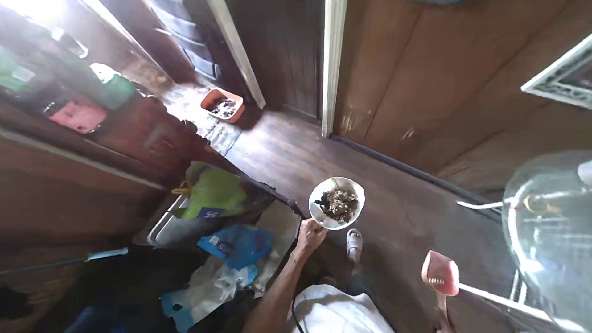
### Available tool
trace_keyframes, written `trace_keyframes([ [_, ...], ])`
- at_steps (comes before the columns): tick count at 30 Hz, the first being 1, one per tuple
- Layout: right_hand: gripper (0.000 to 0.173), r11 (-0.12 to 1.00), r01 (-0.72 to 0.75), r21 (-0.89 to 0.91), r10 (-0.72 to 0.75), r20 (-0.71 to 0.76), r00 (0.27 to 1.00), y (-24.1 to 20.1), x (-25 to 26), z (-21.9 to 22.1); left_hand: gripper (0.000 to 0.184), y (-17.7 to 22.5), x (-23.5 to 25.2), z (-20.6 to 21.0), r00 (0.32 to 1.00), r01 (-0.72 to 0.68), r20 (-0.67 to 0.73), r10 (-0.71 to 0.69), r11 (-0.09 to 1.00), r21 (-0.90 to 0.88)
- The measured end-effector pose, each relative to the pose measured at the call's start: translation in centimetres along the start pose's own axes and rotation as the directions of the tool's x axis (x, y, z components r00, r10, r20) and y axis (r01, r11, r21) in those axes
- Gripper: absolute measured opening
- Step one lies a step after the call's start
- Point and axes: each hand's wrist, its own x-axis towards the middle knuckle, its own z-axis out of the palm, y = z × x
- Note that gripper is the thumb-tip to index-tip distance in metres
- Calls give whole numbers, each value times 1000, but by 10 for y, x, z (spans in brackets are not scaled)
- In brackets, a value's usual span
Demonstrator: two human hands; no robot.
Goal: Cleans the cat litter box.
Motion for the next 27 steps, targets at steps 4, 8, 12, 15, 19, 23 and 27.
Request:
trace_keyframes([
  [4,39,976,87,-200,-60,140,988,-105,120,34,14,-14,63,5,981,176,-88,-175,984,2],
  [8,45,928,293,-229,-190,385,903,-201,249,92,15,-11,116,-11,934,272,-236,-267,962,-10],
  [12,47,803,525,-283,-287,587,757,-322,339,177,16,-22,163,-34,861,339,-405,-307,941,6],
  [15,42,725,616,-310,-286,678,677,-403,381,256,17,-40,204,-57,806,389,-493,-329,921,21],
  [19,38,649,683,-336,-265,742,616,-485,406,350,21,-78,272,-93,748,447,-563,-352,894,36],
  [23,39,639,671,-375,-207,757,620,-546,415,423,18,-119,357,-148,717,460,-585,-378,888,-10],
  [27,39,672,651,-353,-162,787,595,-605,422,510,16,-146,446,-217,672,471,-619,-406,880,-66],
])
